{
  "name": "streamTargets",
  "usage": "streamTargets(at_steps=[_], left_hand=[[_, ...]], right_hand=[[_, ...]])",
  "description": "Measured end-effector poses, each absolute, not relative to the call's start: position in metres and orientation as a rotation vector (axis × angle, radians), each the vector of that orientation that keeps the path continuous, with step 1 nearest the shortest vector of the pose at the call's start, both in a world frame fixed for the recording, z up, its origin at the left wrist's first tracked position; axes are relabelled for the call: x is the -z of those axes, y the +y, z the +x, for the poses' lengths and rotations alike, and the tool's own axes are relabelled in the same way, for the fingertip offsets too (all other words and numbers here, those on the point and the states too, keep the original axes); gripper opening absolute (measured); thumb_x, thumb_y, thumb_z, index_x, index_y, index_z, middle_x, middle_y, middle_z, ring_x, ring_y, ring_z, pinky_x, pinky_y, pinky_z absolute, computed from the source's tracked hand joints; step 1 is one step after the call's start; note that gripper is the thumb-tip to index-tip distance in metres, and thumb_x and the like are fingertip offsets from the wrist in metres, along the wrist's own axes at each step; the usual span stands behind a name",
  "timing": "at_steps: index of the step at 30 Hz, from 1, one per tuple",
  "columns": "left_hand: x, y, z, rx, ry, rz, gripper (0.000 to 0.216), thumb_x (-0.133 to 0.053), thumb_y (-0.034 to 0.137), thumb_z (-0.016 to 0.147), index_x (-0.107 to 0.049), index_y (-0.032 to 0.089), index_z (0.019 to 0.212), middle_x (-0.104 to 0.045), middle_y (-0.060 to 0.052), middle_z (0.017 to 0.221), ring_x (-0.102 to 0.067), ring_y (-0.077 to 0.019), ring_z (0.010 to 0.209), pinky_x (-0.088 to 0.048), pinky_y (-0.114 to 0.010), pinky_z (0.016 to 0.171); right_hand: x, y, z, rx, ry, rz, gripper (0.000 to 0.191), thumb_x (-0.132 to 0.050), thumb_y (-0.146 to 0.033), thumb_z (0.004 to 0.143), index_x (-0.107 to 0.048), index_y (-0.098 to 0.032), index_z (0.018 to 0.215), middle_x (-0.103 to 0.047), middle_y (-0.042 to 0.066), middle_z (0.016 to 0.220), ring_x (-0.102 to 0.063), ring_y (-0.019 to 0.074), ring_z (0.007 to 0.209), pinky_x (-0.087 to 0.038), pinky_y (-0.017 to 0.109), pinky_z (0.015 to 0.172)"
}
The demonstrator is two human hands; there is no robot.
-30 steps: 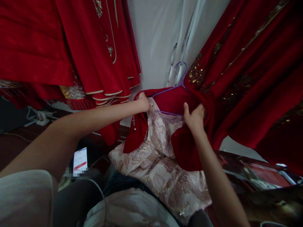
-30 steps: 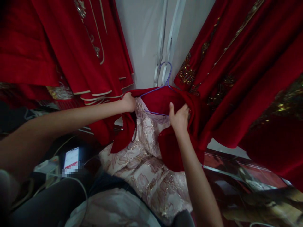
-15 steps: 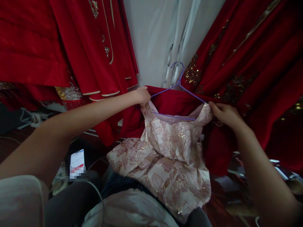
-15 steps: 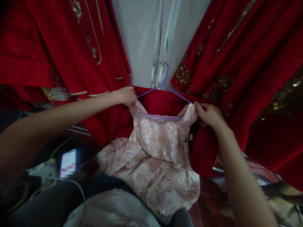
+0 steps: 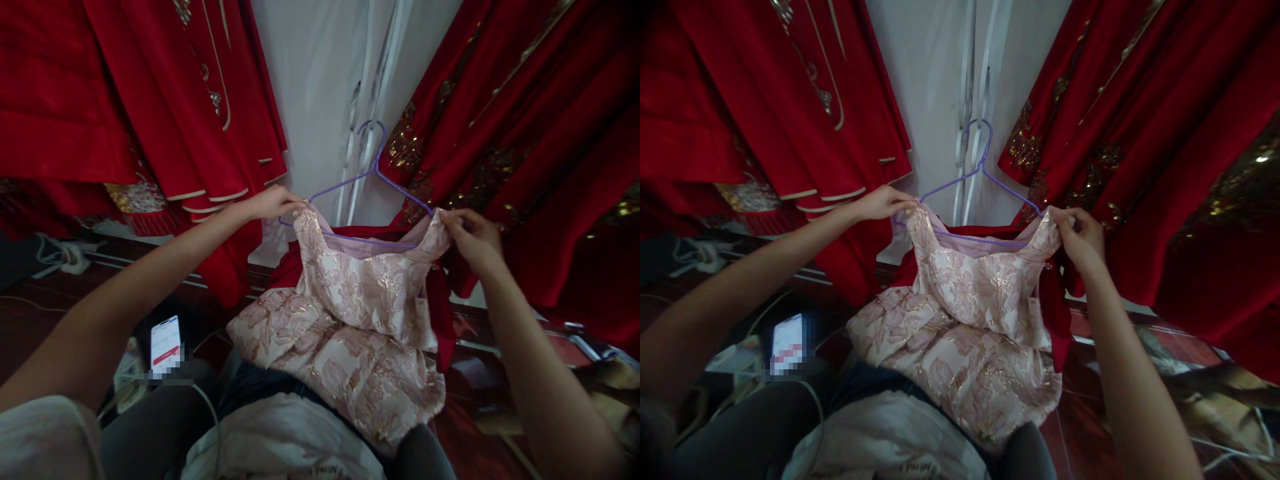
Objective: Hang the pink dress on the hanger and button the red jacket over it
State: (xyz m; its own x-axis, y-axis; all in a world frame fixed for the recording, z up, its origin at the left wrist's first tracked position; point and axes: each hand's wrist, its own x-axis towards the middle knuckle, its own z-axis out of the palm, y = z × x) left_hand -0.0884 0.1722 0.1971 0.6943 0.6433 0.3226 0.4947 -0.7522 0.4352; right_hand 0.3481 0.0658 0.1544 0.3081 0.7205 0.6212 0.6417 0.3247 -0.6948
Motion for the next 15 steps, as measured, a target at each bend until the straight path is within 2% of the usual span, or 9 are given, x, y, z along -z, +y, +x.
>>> streamTargets(at_steps=[6,8,11,15], left_hand=[[-0.139,0.169,-0.094,-1.287,1.166,2.339,0.042,-0.046,0.048,0.090,-0.070,0.014,0.086,-0.067,-0.004,0.073,-0.057,-0.0148,0.065,-0.042,-0.024,0.060],[-0.117,0.160,-0.101,-1.296,1.323,2.232,0.045,-0.046,0.051,0.089,-0.071,0.013,0.085,-0.069,-0.006,0.072,-0.059,-0.0162,0.064,-0.043,-0.025,0.058],[-0.091,0.133,-0.114,-1.103,1.457,2.076,0.047,-0.049,0.055,0.085,-0.071,0.014,0.078,-0.068,-0.006,0.064,-0.060,-0.0176,0.059,-0.042,-0.025,0.053],[-0.084,0.078,-0.105,-1.202,1.573,2.141,0.041,-0.043,0.049,0.092,-0.069,0.017,0.092,-0.069,-0.005,0.072,-0.061,-0.0165,0.063,-0.044,-0.025,0.058]], right_hand=[[-0.107,0.070,0.362,0.067,-0.946,-1.630,0.017,-0.049,-0.036,0.085,-0.049,-0.020,0.080,-0.060,0.007,0.084,-0.052,0.0158,0.075,-0.043,0.028,0.074],[-0.085,0.058,0.362,0.033,-0.887,-1.724,0.017,-0.050,-0.037,0.084,-0.048,-0.021,0.079,-0.059,0.008,0.082,-0.053,0.0185,0.075,-0.043,0.032,0.075],[-0.061,0.031,0.358,0.028,-1.009,-1.802,0.027,-0.053,-0.048,0.081,-0.052,-0.021,0.080,-0.058,0.005,0.075,-0.054,0.0213,0.073,-0.043,0.036,0.075],[-0.062,0.001,0.341,0.014,-1.206,-1.562,0.036,-0.052,-0.056,0.083,-0.054,-0.020,0.086,-0.059,0.002,0.074,-0.056,0.0188,0.070,-0.045,0.033,0.071]])
